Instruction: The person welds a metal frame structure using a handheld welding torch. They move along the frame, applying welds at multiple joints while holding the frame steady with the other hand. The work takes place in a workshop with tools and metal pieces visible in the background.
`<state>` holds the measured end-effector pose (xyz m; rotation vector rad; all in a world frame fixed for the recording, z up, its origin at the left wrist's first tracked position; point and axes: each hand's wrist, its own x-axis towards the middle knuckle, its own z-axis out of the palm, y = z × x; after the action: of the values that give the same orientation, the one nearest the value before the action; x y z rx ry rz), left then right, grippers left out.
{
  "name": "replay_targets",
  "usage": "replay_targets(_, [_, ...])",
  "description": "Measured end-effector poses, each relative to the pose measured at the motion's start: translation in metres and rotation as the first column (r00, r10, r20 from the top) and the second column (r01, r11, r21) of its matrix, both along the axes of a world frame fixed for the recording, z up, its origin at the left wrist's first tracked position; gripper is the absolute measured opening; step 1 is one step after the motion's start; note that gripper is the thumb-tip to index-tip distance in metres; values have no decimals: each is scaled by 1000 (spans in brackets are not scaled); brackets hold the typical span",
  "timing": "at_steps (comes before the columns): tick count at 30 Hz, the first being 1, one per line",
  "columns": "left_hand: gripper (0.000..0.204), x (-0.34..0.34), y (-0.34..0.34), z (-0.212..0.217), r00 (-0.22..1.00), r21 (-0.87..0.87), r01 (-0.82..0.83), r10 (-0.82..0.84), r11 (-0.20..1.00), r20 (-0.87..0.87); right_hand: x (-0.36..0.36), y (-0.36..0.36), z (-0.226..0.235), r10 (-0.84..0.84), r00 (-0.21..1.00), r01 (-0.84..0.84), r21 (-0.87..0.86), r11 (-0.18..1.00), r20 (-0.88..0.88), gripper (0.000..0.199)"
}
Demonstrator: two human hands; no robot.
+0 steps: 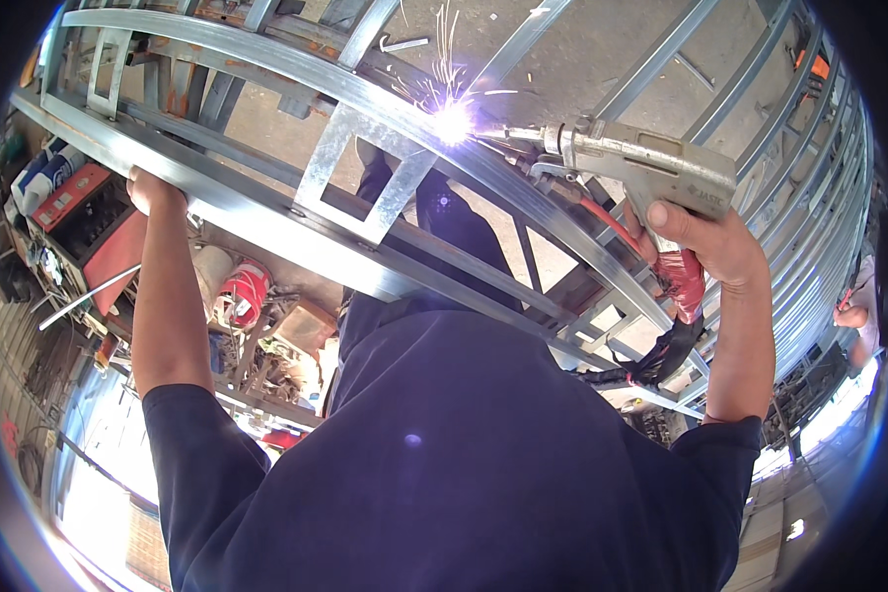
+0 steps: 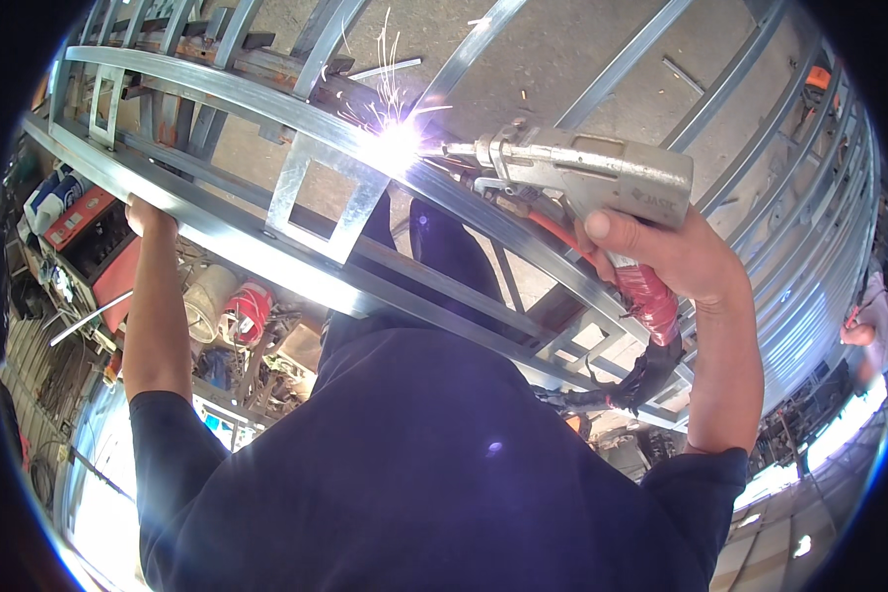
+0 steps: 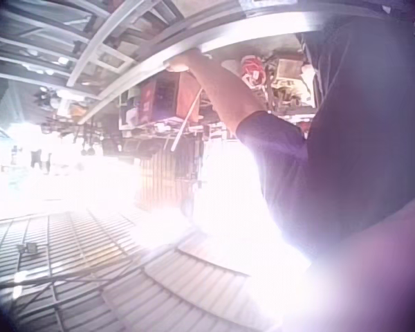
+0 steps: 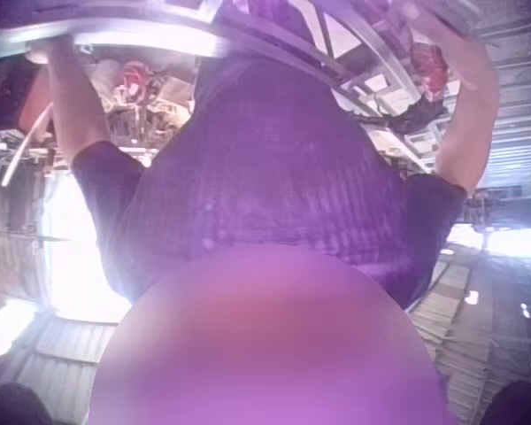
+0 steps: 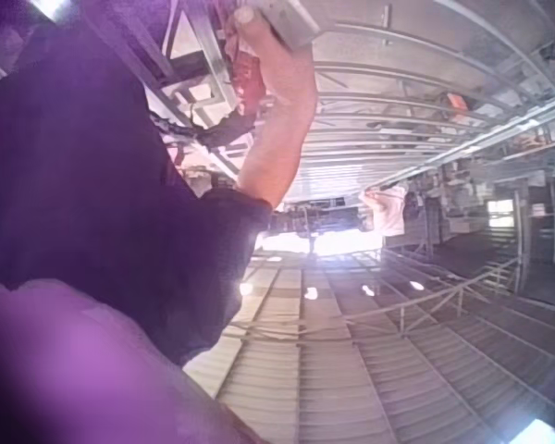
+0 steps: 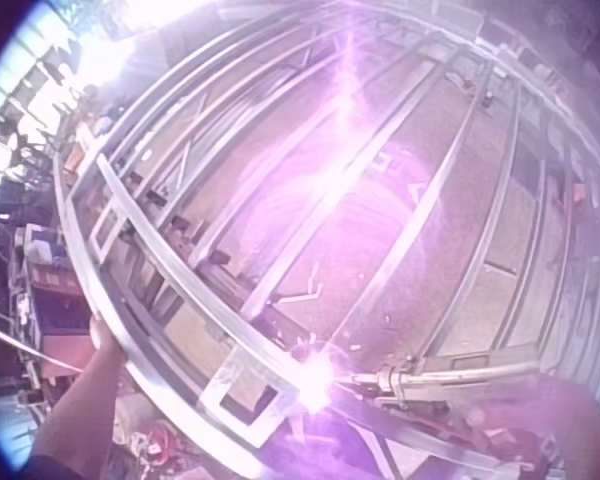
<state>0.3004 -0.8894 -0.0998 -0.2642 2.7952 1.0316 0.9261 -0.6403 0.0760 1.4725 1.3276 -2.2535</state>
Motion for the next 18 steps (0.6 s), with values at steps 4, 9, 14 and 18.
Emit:
replay_targets(4, [60,4,3,1,1000,-67,25,-25,997,-8,-1,0,2,1,1000,-1,6,1000,7,58])
replay_targets(9, [63,6,1,2,998,0,53,-53,999,22,5,-1,0,23,1000,-23,16,1000,-10,57])
replay_targets(14, [50,18,11,12,998,-35,58,-57,998,35,14,-7,3,-60,998,60,13,998,19,57])
replay_targets(18, [60,-25,-31,-12,981,106,119,-133,987,138,41,-11,9,-175,983,174,-25,984,-48,56])
